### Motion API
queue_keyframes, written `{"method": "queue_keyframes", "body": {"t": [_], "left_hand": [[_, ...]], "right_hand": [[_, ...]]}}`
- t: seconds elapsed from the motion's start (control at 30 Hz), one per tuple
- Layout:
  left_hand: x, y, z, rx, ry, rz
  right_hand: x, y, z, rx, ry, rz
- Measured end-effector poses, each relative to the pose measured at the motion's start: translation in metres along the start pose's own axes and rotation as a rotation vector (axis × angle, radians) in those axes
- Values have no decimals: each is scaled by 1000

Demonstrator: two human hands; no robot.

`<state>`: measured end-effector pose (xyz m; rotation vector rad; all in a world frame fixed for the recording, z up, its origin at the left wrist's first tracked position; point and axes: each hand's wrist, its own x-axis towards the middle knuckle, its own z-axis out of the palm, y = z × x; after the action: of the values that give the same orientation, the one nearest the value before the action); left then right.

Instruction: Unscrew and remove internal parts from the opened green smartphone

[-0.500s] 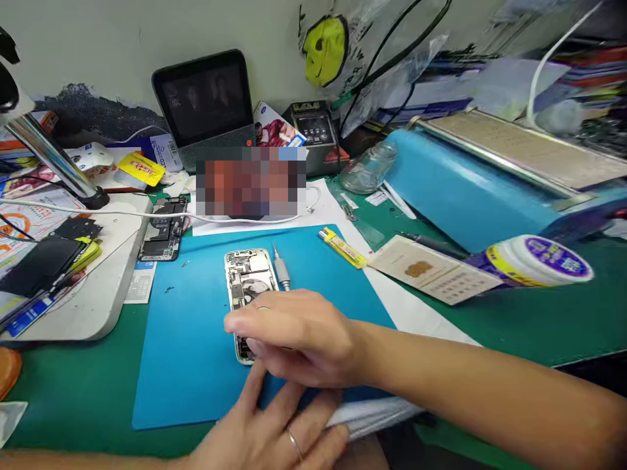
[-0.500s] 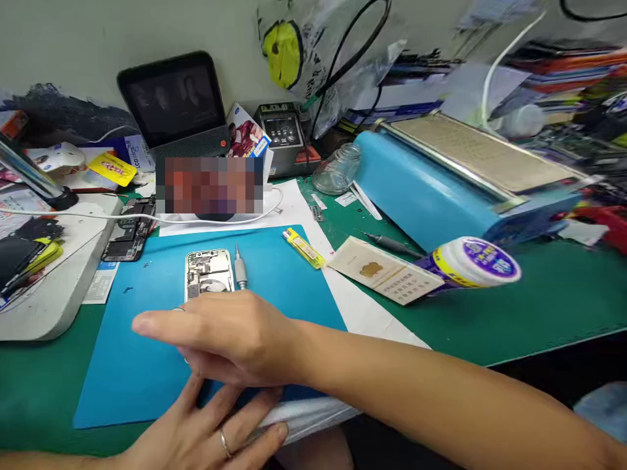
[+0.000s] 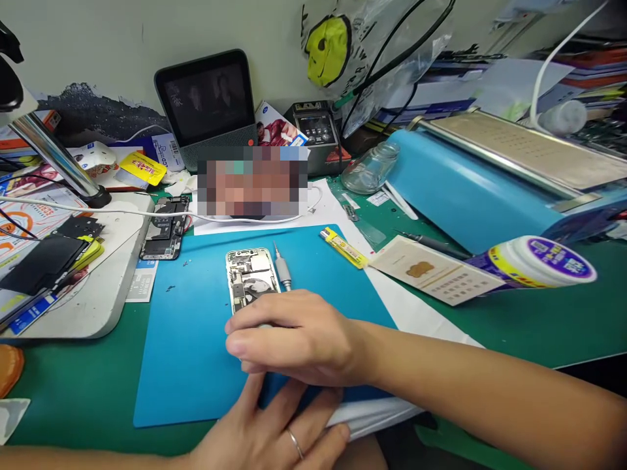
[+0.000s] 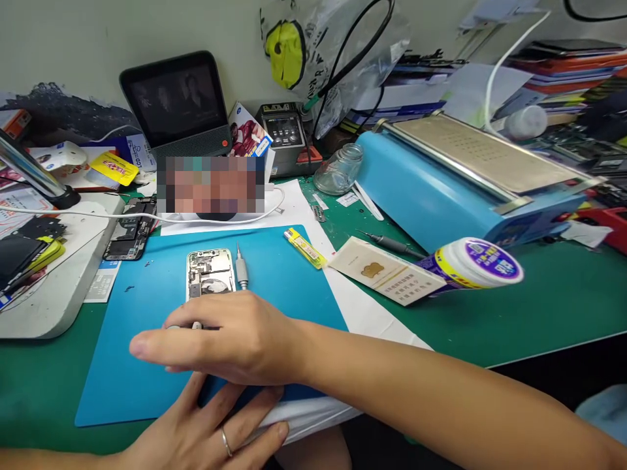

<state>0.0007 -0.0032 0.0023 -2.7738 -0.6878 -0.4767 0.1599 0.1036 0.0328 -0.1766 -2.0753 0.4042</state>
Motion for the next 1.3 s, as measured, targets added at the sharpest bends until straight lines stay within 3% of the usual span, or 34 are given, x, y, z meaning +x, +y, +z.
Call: {"method": "queue_keyframes", "body": {"t": [0.4, 0.63, 0.83, 1.0, 1.3], "left_hand": [[1, -2, 2, -16, 41, 3], [-1, 0, 2, 1, 25, 4], [0, 0, 4, -21, 48, -1], [-4, 0, 4, 18, -4, 26], [-1, 1, 3, 13, 35, -1]], "right_hand": [[-1, 3, 1, 54, -7, 3], [1, 3, 0, -22, -5, -2], [0, 3, 0, 72, 18, 11], [-1, 2, -1, -35, -33, 9], [0, 3, 0, -39, 0, -27]]}}
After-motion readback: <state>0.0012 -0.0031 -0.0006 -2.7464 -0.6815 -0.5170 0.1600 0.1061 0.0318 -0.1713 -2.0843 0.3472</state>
